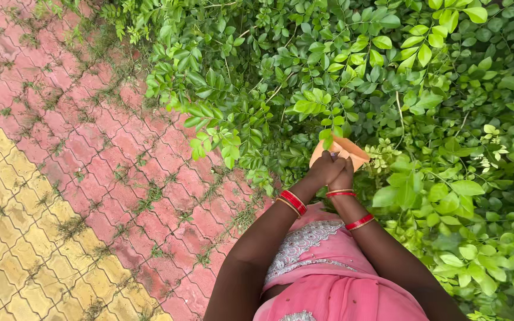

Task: The person picks small leaves from a hedge by hand and places them into a small plastic container, eventually placing the container into a larger bucket.

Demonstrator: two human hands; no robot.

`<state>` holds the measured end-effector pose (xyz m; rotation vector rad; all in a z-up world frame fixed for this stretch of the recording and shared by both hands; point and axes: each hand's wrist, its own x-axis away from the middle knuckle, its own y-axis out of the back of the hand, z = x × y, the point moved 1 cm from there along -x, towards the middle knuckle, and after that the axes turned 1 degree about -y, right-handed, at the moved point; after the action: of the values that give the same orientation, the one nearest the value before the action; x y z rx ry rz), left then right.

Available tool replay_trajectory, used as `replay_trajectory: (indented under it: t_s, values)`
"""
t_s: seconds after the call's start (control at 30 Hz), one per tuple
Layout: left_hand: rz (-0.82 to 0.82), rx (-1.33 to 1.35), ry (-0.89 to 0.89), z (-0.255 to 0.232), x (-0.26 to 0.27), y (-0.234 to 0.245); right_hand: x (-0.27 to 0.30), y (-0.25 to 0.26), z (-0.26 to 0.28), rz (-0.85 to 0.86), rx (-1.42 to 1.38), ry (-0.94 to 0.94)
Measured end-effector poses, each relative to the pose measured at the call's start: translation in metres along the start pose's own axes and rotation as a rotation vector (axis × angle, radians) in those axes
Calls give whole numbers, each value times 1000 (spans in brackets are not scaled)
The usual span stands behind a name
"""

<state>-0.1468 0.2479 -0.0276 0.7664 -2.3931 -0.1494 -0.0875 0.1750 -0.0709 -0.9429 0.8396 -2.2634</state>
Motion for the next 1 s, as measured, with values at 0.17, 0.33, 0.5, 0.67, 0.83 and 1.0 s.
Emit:
replay_trajectory:
  t_s: [0.17,0.33,0.5,0.67,0.83,1.0]
  values:
    - [-35,-30,-120,-2,-5,38,-18,-28,-24,91,79,101]
    - [-52,22,-27,-3,-8,80,-43,-53,-46,108,51,109]
    - [-150,-15,-89,-7,-30,146,-94,-99,-84,158,7,15]
    - [-218,-22,65,-30,-45,222,-148,-162,-118,193,-69,-63]
    - [-261,50,-19,-32,-69,278,-192,-207,-141,264,-206,-166]
    - [-234,167,71,-10,-77,308,-192,-227,-169,241,-63,-102]
